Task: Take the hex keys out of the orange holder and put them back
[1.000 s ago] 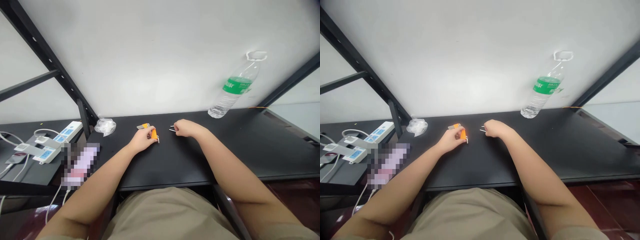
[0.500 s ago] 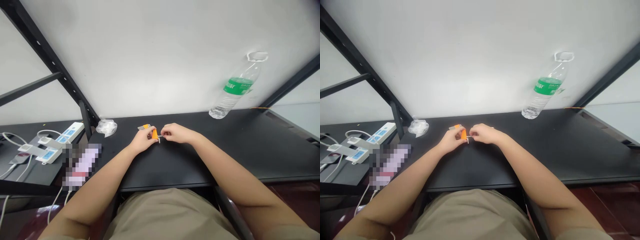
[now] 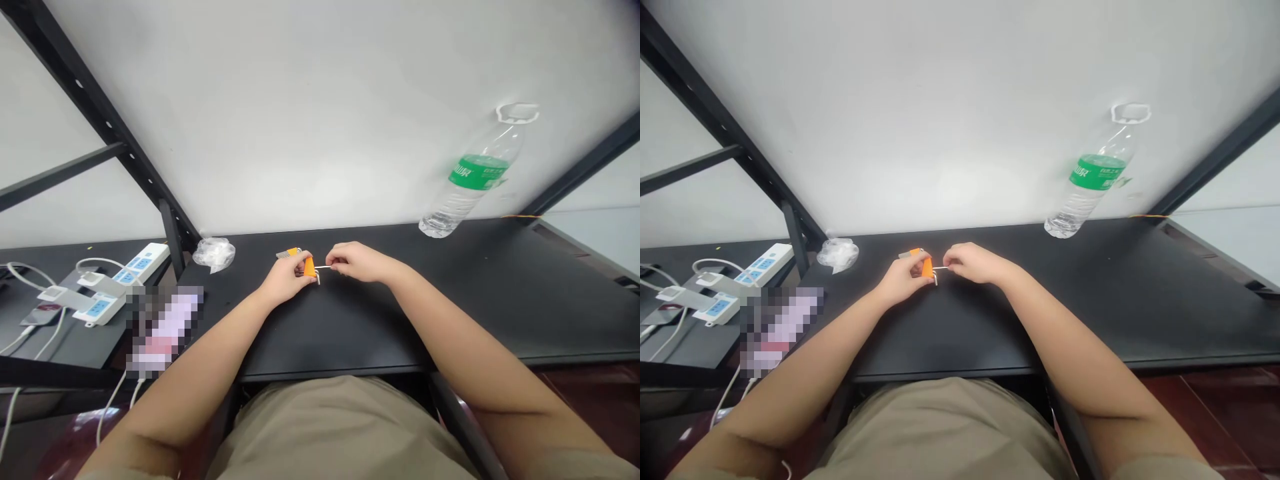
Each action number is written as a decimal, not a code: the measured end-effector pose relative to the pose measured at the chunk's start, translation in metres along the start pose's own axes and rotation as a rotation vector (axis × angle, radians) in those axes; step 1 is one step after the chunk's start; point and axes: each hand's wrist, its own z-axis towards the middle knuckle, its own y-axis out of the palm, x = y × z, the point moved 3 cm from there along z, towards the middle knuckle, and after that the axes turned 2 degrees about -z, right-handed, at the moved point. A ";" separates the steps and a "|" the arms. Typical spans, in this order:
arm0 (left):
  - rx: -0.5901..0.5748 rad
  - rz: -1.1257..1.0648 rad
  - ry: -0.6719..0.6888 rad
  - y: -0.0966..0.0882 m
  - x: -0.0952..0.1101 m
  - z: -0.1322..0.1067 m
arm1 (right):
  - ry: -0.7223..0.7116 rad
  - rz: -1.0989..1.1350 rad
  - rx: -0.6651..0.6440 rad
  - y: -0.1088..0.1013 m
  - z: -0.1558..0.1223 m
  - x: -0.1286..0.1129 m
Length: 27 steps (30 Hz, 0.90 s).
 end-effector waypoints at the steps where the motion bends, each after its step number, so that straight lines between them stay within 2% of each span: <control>1: -0.004 -0.005 0.001 0.000 0.000 0.000 | -0.005 0.006 0.004 0.000 0.000 -0.001; 7: -0.049 -0.076 0.030 0.003 0.003 -0.002 | -0.019 0.008 0.008 0.001 0.002 -0.006; 13: 0.003 -0.077 -0.017 0.000 0.002 -0.001 | -0.003 0.037 -0.002 -0.001 0.001 0.000; 18: -0.005 -0.072 -0.009 -0.002 0.001 -0.001 | 0.000 0.026 0.007 0.000 0.001 0.003; 23: -0.041 -0.088 0.007 0.001 0.000 -0.002 | -0.007 -0.027 0.015 0.000 0.001 -0.001; 27: -0.010 -0.019 0.007 0.000 0.004 -0.002 | -0.004 -0.083 0.063 0.005 0.003 -0.010</control>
